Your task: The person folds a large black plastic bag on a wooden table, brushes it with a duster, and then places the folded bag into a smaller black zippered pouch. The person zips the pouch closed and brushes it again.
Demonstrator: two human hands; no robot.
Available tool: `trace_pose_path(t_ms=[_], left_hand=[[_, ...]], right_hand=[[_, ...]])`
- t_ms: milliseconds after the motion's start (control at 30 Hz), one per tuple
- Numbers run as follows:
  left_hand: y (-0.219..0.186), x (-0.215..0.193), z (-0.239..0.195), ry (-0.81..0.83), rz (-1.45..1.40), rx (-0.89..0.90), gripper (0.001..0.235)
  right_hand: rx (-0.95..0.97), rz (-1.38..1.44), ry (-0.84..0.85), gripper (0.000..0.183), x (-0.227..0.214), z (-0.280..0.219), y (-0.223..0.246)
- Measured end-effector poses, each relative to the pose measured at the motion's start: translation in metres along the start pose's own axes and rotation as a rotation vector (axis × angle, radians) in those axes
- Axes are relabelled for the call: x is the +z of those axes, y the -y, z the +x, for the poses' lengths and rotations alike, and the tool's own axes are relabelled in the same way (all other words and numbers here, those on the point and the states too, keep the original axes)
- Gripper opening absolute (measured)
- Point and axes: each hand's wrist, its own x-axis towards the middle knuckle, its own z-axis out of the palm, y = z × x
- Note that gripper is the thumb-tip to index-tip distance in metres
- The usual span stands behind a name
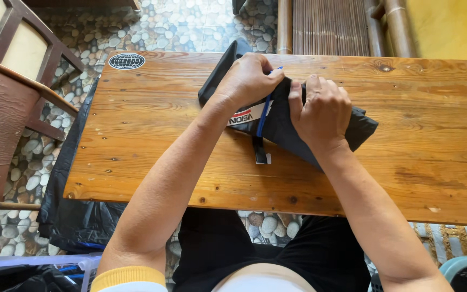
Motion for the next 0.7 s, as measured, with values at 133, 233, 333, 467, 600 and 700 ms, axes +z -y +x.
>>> trace_pose_path(t_ms=[133, 233, 333, 467, 600, 700], left_hand=[[0.0, 0.001, 0.003, -0.024, 0.123, 0.045, 0.032], [-0.001, -0.004, 0.001, -0.009, 0.163, 0.103, 0.03], [-0.001, -0.004, 0.002, -0.014, 0.256, 0.102, 0.025], [0.01, 0.011, 0.012, -0.044, 0.45, 0.208, 0.029], [0.031, 0.026, 0.033, -0.093, 0.478, 0.341, 0.022], [0.037, 0.024, 0.039, -0.09, 0.466, 0.364, 0.026]], right_hand=[[-0.007, 0.071, 0.018, 0.027, 0.0, -0.002, 0.001], [-0.019, 0.101, -0.034, 0.022, -0.002, 0.0, 0.007], [-0.042, 0.08, -0.041, 0.025, 0.001, -0.001, 0.007], [-0.066, 0.061, -0.045, 0.028, -0.004, 0.001, 0.01], [-0.106, 0.072, -0.06, 0.027, 0.002, 0.0, 0.006], [-0.134, 0.06, -0.076, 0.028, 0.004, 0.0, 0.005]])
